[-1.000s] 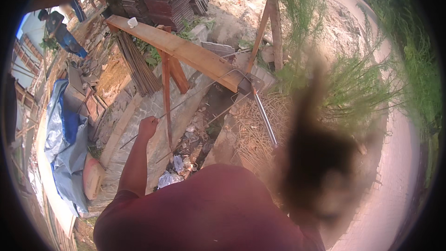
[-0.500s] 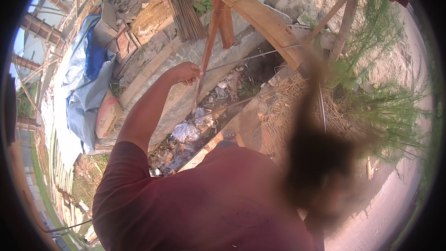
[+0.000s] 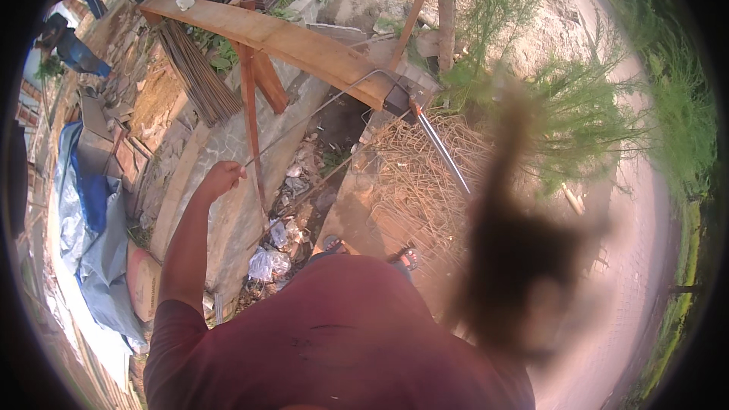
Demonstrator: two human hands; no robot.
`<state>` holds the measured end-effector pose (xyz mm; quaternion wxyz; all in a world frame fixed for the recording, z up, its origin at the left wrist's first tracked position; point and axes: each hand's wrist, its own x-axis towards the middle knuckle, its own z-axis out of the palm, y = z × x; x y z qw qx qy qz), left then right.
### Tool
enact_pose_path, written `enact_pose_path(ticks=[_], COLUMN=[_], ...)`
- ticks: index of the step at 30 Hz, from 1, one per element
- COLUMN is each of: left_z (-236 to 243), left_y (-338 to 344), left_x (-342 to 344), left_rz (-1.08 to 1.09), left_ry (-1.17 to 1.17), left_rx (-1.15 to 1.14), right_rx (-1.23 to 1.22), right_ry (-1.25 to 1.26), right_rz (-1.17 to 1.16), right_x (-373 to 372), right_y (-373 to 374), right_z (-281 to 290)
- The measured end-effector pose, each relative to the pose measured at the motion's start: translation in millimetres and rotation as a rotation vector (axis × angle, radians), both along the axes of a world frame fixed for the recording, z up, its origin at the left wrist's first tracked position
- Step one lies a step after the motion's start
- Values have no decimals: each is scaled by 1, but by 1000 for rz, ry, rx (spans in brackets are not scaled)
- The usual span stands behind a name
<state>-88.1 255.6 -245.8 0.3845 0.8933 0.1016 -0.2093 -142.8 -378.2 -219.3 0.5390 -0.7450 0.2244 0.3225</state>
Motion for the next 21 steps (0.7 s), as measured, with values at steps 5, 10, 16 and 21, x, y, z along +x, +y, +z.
enact_pose_path(ticks=[5, 10, 16, 21], left_z=[-2, -9, -8, -7], left_y=[0, 5, 4, -1], left_x=[-4, -5, -2, -2], left_rz=[22, 38, -19, -13], left_ry=[-3, -45, -72, -106], left_rx=[-30, -86, -40, -56], right_rx=[-89, -168, -310, -402], right_ry=[-10, -190, -240, -305], right_rz=[-111, -94, -175, -161], right_x=[-26, -34, -42, -39], right_y=[41, 45, 68, 85], right_z=[-24, -35, -46, -44])
